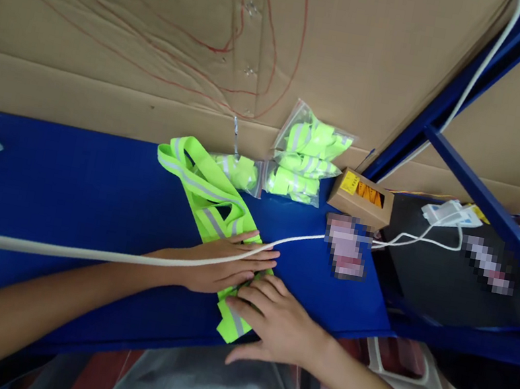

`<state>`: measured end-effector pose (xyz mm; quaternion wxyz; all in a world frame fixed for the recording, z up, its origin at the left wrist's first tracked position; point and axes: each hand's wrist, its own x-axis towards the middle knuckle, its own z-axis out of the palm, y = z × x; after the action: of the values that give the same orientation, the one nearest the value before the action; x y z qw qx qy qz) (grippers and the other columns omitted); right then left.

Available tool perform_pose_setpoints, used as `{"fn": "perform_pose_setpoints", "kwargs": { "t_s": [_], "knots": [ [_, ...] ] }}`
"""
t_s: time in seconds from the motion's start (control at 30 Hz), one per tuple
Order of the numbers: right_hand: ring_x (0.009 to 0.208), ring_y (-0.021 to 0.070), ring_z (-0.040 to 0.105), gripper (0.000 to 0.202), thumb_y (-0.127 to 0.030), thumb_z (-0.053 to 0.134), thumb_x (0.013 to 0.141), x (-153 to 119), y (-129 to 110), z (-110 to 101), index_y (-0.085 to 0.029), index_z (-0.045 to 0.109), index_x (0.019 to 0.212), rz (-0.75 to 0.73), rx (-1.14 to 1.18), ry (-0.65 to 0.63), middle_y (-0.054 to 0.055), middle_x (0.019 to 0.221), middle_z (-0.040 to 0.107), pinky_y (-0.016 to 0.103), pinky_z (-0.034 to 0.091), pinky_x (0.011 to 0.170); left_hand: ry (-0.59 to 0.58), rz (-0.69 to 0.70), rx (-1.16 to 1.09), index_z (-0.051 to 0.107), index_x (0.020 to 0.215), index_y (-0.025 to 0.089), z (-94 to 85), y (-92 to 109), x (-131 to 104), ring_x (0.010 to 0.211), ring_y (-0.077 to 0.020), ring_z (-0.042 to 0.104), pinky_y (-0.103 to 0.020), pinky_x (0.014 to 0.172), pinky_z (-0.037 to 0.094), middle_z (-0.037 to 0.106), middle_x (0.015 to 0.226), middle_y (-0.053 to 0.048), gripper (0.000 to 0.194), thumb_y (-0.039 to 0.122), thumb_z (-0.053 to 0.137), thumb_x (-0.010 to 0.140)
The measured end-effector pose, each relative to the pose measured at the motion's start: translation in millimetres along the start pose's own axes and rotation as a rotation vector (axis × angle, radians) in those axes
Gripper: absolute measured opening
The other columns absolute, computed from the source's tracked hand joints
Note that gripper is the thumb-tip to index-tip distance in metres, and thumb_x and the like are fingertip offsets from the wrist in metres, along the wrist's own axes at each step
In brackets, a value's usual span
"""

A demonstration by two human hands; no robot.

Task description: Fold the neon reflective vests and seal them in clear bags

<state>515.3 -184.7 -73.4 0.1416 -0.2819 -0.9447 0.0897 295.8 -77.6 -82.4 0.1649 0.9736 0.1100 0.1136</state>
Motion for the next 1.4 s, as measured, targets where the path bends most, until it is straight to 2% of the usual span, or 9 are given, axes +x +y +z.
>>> {"fn": "perform_pose_setpoints", "kwargs": {
  "t_s": [0.23,0.47,0.67,0.73,0.83,0.93,1.1,1.3,1.4],
  "knots": [
    [0.107,0.0226,0.062,0.056,-0.062,0.054,0.099,-2,-7,-9,-0.014,0.064,0.127,-0.033,-0.027,0.084,0.009,0.107,0.074,0.038,0.044,0.102,0.023,-0.006,0.207,0.040,0.155,0.020,-3.1,-2,-4,0.151,-0.0282,0.038,-0.052,0.126,0.024,0.040,0.162,-0.012,0.050,0.030,0.038,0.106],
    [0.064,0.0157,0.058,0.047,-0.061,0.046,0.103,7,-11,-34,-0.020,0.067,0.090,0.018,0.097,-0.128,-0.001,0.069,0.064,0.031,0.036,0.060,0.051,-0.041,0.186,0.038,0.156,0.023,5.8,14,-8,0.150,-0.0254,0.039,-0.052,0.131,0.010,0.039,0.163,-0.009,0.051,0.031,0.036,0.106],
    [0.085,0.0178,0.060,0.031,-0.047,0.054,0.104,25,-1,-15,-0.020,0.066,0.095,-0.057,-0.070,0.102,0.002,0.088,0.069,0.037,0.039,0.095,0.051,-0.009,0.194,0.038,0.155,0.017,7.3,9,-9,0.152,-0.0258,0.035,-0.052,0.131,-0.001,0.041,0.162,-0.011,0.052,0.032,0.038,0.105],
    [0.087,0.0173,0.059,0.022,-0.041,0.057,0.103,22,0,-7,-0.020,0.067,0.102,-0.060,-0.060,0.170,0.002,0.090,0.069,0.035,0.040,0.096,0.067,-0.028,0.209,0.037,0.156,0.019,6.0,7,-8,0.153,-0.0241,0.034,-0.052,0.131,-0.004,0.042,0.162,-0.009,0.051,0.030,0.036,0.106],
    [0.101,0.0203,0.061,0.038,-0.050,0.060,0.100,10,-1,-2,-0.018,0.064,0.119,-0.058,0.002,0.144,0.006,0.103,0.070,0.036,0.042,0.103,0.080,-0.057,0.233,0.038,0.156,0.019,1.7,3,-9,0.151,-0.0254,0.037,-0.054,0.130,0.002,0.041,0.162,-0.010,0.050,0.032,0.035,0.107],
    [0.120,0.0248,0.058,0.065,-0.064,0.060,0.094,0,0,-4,-0.016,0.056,0.138,-0.033,0.062,0.054,0.011,0.121,0.068,0.044,0.031,0.120,0.069,-0.075,0.271,0.041,0.154,0.017,-1.0,-3,-9,0.149,-0.0314,0.040,-0.058,0.128,0.007,0.041,0.161,-0.015,0.054,0.041,0.039,0.106],
    [0.139,0.0307,0.044,0.076,-0.063,0.067,0.090,-6,1,-5,-0.021,0.047,0.150,0.018,0.003,0.005,0.014,0.137,0.058,0.053,0.025,0.124,0.056,-0.098,0.298,0.046,0.151,0.017,-2.7,-7,-8,0.146,-0.0338,0.044,-0.061,0.127,0.004,0.047,0.157,-0.016,0.054,0.045,0.041,0.106],
    [0.127,0.0276,0.051,0.071,-0.062,0.067,0.090,-5,4,3,-0.020,0.052,0.146,0.015,0.042,0.043,0.012,0.125,0.062,0.051,0.027,0.123,0.037,-0.135,0.256,0.041,0.154,0.027,-45.9,-16,-24,0.150,-0.0267,0.038,-0.056,0.127,0.007,0.043,0.161,-0.010,0.049,0.028,0.042,0.104],
    [0.126,0.0274,0.051,0.070,-0.062,0.067,0.091,-4,6,3,-0.021,0.053,0.145,0.004,0.071,0.062,0.012,0.123,0.062,0.050,0.026,0.122,0.049,-0.241,0.306,0.036,0.156,0.021,-69.0,-28,-35,0.139,-0.0273,0.050,-0.055,0.123,0.017,0.057,0.148,-0.013,0.056,0.020,0.046,0.100]
  ]
}}
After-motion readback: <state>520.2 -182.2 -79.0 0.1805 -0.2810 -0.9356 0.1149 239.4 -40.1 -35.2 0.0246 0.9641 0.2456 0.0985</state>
